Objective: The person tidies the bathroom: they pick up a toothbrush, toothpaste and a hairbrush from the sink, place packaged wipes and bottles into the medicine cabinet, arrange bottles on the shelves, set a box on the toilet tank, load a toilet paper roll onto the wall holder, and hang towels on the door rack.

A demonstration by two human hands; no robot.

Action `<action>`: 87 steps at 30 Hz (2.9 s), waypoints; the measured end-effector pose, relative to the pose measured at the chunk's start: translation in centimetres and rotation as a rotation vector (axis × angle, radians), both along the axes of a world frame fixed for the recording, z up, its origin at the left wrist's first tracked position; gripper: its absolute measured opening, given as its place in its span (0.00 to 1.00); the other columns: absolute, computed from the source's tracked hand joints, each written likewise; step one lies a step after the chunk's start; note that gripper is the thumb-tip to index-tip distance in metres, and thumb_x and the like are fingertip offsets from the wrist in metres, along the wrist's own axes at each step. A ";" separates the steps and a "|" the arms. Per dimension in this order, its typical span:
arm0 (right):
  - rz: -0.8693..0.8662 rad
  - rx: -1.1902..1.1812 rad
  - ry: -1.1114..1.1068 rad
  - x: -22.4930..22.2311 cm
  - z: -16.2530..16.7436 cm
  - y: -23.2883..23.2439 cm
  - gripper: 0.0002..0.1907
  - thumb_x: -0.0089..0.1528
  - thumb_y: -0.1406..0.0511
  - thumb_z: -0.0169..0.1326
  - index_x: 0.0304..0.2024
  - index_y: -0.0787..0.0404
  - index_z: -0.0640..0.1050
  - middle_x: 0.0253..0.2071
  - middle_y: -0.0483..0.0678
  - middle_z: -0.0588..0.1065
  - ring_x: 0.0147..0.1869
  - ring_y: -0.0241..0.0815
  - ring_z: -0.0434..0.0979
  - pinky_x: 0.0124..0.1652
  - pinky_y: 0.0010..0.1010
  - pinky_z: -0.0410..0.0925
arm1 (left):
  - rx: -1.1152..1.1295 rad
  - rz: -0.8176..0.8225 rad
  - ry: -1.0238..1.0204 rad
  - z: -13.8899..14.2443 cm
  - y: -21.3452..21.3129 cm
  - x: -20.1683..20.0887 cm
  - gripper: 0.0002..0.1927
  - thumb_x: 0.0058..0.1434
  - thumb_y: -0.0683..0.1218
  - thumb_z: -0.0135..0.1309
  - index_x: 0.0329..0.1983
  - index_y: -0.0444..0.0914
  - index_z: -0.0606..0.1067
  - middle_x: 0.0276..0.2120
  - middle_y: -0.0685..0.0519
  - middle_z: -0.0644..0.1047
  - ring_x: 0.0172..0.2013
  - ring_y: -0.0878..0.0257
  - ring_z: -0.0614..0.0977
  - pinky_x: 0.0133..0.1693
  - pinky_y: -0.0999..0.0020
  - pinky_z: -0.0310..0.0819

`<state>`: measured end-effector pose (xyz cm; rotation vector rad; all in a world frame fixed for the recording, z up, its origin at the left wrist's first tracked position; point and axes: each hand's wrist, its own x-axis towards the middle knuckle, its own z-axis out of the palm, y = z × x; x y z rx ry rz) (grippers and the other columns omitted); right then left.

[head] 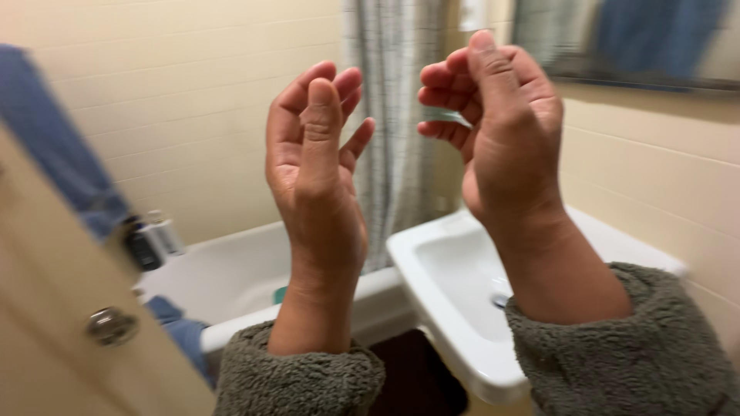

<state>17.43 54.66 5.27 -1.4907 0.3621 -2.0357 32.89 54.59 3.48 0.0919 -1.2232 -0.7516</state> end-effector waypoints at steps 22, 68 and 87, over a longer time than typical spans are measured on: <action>0.484 0.127 0.010 25.4 -1.2 -26.8 0.13 0.68 0.57 0.49 0.36 0.59 0.77 0.37 0.47 0.80 0.45 0.42 0.82 0.44 0.37 0.76 | -0.100 0.313 -0.146 -1.0 -21.2 25.4 0.28 0.71 0.67 0.54 0.58 0.41 0.69 0.59 0.49 0.72 0.63 0.55 0.70 0.63 0.54 0.65; 1.258 0.648 0.569 77.4 -39.8 -82.4 0.16 0.68 0.54 0.50 0.37 0.60 0.75 0.39 0.52 0.80 0.44 0.43 0.82 0.41 0.35 0.75 | 1.773 1.446 -0.416 -56.9 -66.2 69.3 0.31 0.54 0.60 0.64 0.59 0.46 0.75 0.62 0.50 0.72 0.67 0.48 0.62 0.66 0.50 0.54; 1.185 0.719 0.702 83.1 -53.4 -92.3 0.21 0.69 0.51 0.47 0.36 0.61 0.76 0.39 0.50 0.80 0.43 0.40 0.80 0.42 0.35 0.76 | 1.790 1.229 -1.293 -70.4 -78.4 83.5 0.50 0.47 0.44 0.57 0.77 0.51 0.55 0.70 0.40 0.56 0.70 0.42 0.53 0.65 0.34 0.28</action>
